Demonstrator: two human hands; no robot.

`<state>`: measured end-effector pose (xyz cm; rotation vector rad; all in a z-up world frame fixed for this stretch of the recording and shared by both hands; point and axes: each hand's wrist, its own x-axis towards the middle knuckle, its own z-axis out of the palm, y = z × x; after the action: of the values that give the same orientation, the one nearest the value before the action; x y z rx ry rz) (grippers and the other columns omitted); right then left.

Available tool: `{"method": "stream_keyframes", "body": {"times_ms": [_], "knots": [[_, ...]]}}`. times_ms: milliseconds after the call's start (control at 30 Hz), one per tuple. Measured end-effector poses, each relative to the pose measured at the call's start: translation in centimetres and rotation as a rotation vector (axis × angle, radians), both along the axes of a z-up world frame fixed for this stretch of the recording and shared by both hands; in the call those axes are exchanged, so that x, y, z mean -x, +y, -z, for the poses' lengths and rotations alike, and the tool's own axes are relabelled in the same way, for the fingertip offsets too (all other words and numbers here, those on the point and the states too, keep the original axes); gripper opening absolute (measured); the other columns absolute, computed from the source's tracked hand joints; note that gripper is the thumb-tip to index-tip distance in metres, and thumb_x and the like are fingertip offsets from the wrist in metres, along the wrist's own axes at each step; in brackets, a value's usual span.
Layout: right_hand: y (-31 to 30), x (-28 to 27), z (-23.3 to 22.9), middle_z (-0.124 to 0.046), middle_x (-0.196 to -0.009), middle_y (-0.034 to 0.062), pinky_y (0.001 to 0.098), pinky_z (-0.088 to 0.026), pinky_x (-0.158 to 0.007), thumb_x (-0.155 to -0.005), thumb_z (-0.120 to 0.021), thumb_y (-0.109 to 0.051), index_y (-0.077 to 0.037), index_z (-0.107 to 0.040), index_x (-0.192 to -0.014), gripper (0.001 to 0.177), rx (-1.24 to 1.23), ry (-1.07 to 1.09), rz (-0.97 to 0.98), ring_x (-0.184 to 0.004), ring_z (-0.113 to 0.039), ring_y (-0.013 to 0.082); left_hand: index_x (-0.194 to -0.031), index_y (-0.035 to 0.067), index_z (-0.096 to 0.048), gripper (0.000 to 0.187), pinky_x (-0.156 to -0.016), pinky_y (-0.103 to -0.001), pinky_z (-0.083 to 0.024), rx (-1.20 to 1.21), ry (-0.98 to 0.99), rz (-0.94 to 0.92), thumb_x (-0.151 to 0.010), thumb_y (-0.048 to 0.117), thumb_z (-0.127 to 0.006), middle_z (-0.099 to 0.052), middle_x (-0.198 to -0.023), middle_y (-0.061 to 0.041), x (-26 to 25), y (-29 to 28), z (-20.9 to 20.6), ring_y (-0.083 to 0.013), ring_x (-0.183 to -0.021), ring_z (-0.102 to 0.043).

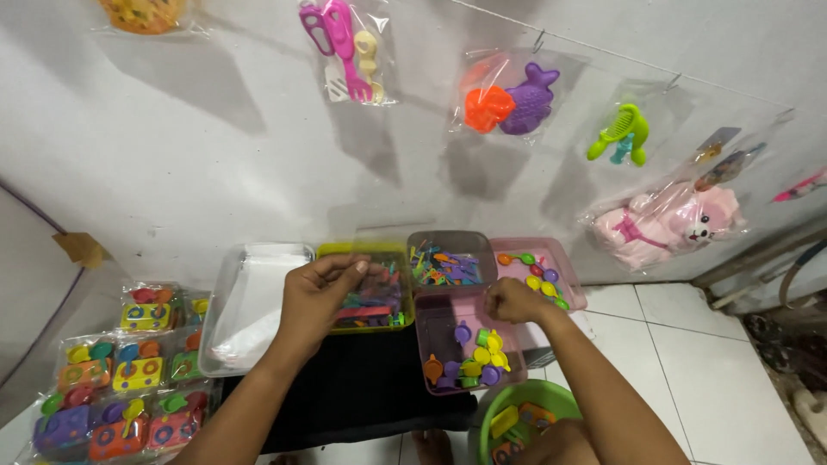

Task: The person is sorting small plastic toys from various containers and placing them into small clear plastic bags for packaging.

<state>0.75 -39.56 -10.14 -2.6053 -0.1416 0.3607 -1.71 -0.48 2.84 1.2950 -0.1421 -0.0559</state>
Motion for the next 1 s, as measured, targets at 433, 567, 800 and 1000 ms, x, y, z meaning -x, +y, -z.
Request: {"method": "stream_keyframes", "body": {"times_ms": [433,567,800,1000], "knots": [[3.0,-0.5,1.8,-0.079,-0.099,0.0153,0.0457,-0.057,-0.093,-0.069,-0.076,-0.011,-0.013,-0.082,-0.095,0.027,0.339,0.286,-0.162,-0.106,-0.073,0.0392,-0.108,-0.001,-0.079,0.019,-0.077,-0.033,-0.061,-0.010,0.053,-0.025,-0.090,0.006,-0.077,-0.081,-0.092,-0.019,0.0,-0.1,-0.3,-0.0193,-0.083,-0.076],[2.6,-0.1,4.9,-0.078,-0.103,0.0151,0.0469,-0.059,-0.092,-0.079,-0.080,-0.028,-0.017,-0.082,-0.095,0.020,0.490,0.297,-0.175,-0.108,-0.072,0.0382,-0.109,-0.003,-0.078,0.021,-0.079,-0.031,-0.061,0.006,0.066,-0.027,-0.090,0.007,-0.077,-0.081,-0.092,-0.018,-0.4,0.0,0.5,-0.0172,-0.082,-0.075],[1.2,-1.0,7.4,-0.077,-0.104,0.0113,0.0452,-0.059,-0.090,-0.077,-0.084,-0.027,-0.021,-0.080,-0.089,0.014,0.620,0.287,-0.192,-0.107,-0.073,0.0353,-0.106,0.004,-0.080,0.020,-0.037,-0.016,-0.045,0.016,0.061,-0.053,-0.088,0.012,-0.081,-0.081,-0.086,-0.012,-1.2,-0.6,1.9,-0.0062,-0.054,-0.065],[3.8,-0.1,-3.0,-0.078,-0.096,0.0217,0.0513,-0.059,-0.088,-0.079,-0.070,-0.020,-0.011,-0.083,-0.087,0.017,0.391,0.114,-0.037,-0.100,-0.075,0.0424,-0.104,0.003,-0.081,0.019,-0.032,-0.017,-0.036,0.012,0.095,-0.049,-0.087,0.012,-0.080,-0.081,-0.087,-0.013,-1.1,-0.3,1.6,-0.0067,-0.052,-0.061]]}}
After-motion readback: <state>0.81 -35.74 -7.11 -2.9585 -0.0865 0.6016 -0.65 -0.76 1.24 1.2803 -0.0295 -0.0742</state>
